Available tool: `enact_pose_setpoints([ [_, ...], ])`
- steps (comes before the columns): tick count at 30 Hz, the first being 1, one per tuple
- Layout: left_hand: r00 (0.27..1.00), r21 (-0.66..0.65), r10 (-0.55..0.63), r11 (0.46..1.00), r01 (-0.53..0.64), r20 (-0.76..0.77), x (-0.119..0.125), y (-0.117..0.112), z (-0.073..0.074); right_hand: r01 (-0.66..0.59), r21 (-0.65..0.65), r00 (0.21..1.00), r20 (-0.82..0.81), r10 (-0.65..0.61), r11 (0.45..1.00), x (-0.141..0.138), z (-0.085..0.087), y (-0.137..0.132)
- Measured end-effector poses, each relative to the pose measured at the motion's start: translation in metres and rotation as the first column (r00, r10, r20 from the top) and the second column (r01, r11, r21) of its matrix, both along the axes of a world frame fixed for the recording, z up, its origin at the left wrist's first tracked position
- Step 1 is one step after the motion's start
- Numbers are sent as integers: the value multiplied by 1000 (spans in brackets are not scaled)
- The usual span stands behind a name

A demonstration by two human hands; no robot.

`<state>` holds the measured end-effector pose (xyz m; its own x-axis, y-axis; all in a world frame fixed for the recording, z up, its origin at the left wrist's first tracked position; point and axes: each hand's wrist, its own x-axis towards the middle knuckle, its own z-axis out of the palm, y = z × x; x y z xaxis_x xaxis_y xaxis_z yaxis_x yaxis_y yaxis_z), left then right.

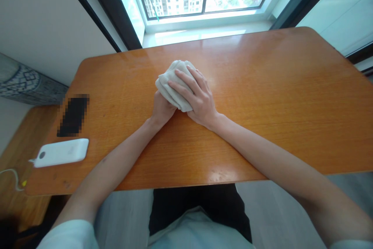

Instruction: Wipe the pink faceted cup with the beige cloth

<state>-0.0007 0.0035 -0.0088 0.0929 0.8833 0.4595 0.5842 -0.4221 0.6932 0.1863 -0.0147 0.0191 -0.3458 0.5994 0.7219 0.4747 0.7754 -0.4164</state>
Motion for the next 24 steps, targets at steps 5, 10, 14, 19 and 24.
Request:
enact_pose_setpoints([
  [5,995,12,96,995,-97,41,8,-5,13,-13,-168,958,-285,-35,986,0,-10,19],
  [10,995,81,94,992,-96,37,10,-9,18,-22,-309,937,-339,-88,951,2,-16,27],
  [14,996,39,80,996,-81,46,2,-5,7,38,-62,992,-122,-45,997,0,-7,9],
  [19,1000,24,19,1000,-19,19,0,-2,3,2,20,1000,-19,-2,1000,-1,0,1],
  [24,992,41,102,994,-105,67,9,-7,15,8,-235,949,-305,-82,972,0,-12,21],
])
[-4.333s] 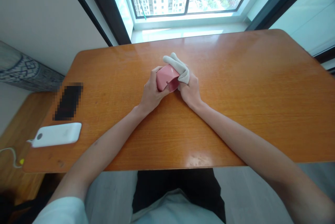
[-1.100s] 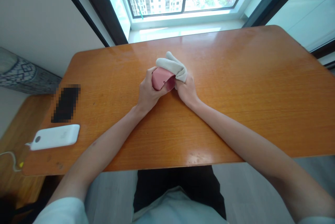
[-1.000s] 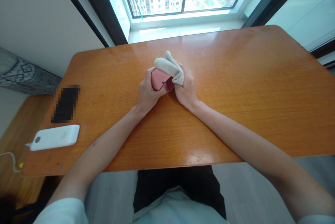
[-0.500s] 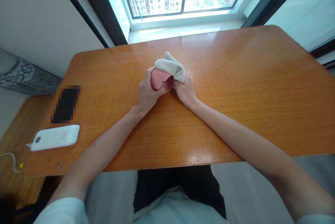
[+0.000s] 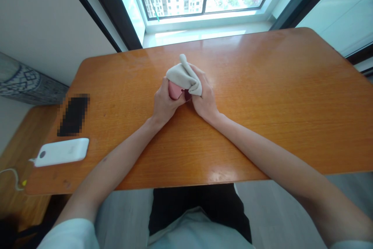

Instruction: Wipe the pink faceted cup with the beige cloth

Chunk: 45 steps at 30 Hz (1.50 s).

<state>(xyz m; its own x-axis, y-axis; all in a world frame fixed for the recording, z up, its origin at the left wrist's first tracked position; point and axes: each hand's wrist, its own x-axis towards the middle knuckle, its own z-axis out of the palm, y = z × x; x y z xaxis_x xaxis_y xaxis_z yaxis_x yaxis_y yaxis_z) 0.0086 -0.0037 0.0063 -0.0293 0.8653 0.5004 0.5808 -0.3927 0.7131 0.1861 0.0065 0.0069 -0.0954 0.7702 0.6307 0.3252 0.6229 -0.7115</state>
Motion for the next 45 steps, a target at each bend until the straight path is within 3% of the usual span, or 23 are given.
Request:
enact_pose_setpoints([
  [2,1000,28,-19,999,19,-6,2,-2,4,-31,-116,997,-79,22,993,0,-6,7],
  [4,999,28,-32,999,33,-12,2,-3,5,-33,-143,997,-74,22,989,0,-8,8],
  [9,1000,-18,-8,1000,8,2,-5,0,-5,7,113,984,176,-27,994,-1,4,-12],
  [13,999,-43,-50,998,49,-1,-8,3,-9,-50,190,958,286,-7,981,-3,12,-20],
  [16,1000,-30,-7,1000,7,0,-5,2,-5,-16,122,986,166,-5,992,-2,6,-10],
  [19,1000,16,5,1000,-4,-7,0,-1,1,-9,-48,1000,-16,8,999,1,-5,6],
  [22,1000,38,-17,999,18,-14,1,-3,3,-30,-140,998,-57,22,990,2,-10,12],
  [27,1000,-27,0,1000,0,-7,-6,1,-5,-20,138,983,181,-5,990,0,4,-11],
  [30,997,-54,-72,996,70,-21,-9,4,-9,-68,196,964,265,14,978,-2,11,-21],
  [33,1000,-53,-26,998,26,-16,-5,3,-6,-42,150,984,178,15,988,-2,7,-13],
  [37,1000,13,16,1000,-16,-2,1,-1,2,-22,-77,1000,-14,21,997,1,-3,5],
  [39,1000,20,5,1000,-5,-2,1,-2,3,-14,-113,1000,-12,13,994,2,-4,6],
  [42,1000,-25,20,999,-20,4,-4,0,-2,0,73,992,123,-9,997,2,1,-5],
  [45,999,-59,-28,998,29,17,-9,4,-9,-67,228,964,265,4,971,-1,8,-17],
])
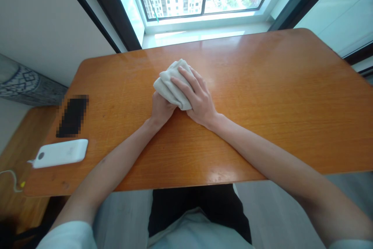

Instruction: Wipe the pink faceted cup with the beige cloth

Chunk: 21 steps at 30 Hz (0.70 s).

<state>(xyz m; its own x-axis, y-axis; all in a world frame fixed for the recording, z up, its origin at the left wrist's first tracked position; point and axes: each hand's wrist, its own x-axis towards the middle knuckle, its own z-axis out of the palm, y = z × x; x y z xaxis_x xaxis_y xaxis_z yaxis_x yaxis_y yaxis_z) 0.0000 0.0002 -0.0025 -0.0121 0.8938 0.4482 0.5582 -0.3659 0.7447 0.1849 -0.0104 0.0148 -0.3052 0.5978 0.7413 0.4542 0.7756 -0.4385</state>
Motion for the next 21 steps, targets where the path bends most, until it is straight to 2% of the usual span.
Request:
enact_pose_setpoints([
  [3,1000,0,-19,1000,19,7,1,1,0,-18,-17,999,-29,17,1000,-1,0,2],
  [7,999,48,46,998,-45,-12,8,-3,8,-4,-243,972,-229,-53,970,2,-10,20],
  [9,999,80,37,996,-36,-15,9,-5,11,-7,-312,964,-255,-76,950,3,-14,24],
  [11,999,89,43,995,-43,-8,8,-5,10,14,-273,976,-205,-73,962,4,-13,21],
  [13,999,69,39,997,-38,-8,4,-3,6,40,-156,993,-104,-57,987,3,-8,11],
  [16,999,35,-34,999,35,-23,-1,1,-1,31,-34,999,31,-30,999,0,1,-2],
  [18,998,19,-46,999,47,-36,-2,2,-2,16,-37,999,30,-15,999,0,3,-3],
  [21,998,12,38,999,-38,-42,3,0,2,-2,-125,995,-95,-10,992,1,-3,9],
])
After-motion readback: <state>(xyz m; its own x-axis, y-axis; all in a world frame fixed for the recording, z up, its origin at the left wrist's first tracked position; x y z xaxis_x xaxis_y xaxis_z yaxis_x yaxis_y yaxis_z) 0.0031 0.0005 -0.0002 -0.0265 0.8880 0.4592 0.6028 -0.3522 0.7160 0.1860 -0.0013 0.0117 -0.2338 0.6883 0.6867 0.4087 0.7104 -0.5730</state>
